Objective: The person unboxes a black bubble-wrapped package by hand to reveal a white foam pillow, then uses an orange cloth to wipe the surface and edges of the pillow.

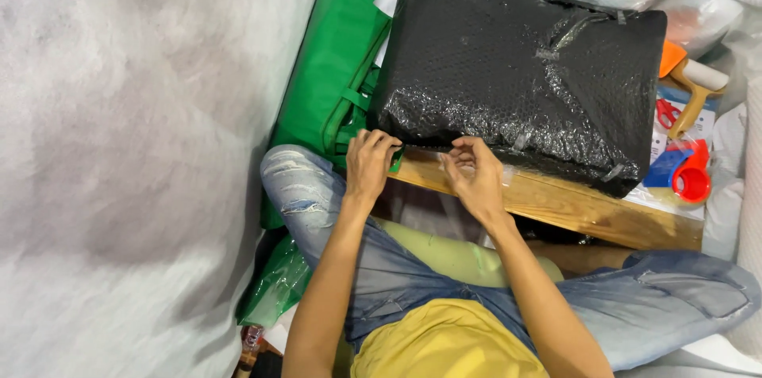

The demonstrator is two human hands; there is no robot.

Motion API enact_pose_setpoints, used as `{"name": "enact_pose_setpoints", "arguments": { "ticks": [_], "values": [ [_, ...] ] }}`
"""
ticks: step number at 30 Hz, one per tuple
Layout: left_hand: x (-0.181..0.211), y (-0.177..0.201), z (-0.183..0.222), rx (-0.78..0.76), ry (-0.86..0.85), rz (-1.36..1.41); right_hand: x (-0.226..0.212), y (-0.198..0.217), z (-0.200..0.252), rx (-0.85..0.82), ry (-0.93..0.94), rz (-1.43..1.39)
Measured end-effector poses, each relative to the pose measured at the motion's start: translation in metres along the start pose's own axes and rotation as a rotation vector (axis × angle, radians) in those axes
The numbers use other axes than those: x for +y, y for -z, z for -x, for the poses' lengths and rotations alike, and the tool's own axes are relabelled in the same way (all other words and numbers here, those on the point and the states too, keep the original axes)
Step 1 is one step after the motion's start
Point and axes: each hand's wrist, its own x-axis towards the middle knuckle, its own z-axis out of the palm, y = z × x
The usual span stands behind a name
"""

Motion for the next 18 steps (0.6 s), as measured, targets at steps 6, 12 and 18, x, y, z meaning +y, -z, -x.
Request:
{"name": "enact_pose_setpoints", "arguments": {
  "ticks": [6, 12, 18],
  "values": [
    [-0.004, -0.006, -0.004, 0.111, -0.079, -0.03, 0.028, -0.032, 0.021, -0.162, 0.102, 0.464],
    [-0.006, -0.01, 0.002, 0.202, -0.018, 0.122, 0.036, -0.052, -0.003, -0.157, 0.148, 0.727],
    [-0.01, -0.01, 0.0, 0.176, -0.062, 0.114, 0.062, -0.066, -0.018, -0.105, 0.121, 0.733]
  ]
}}
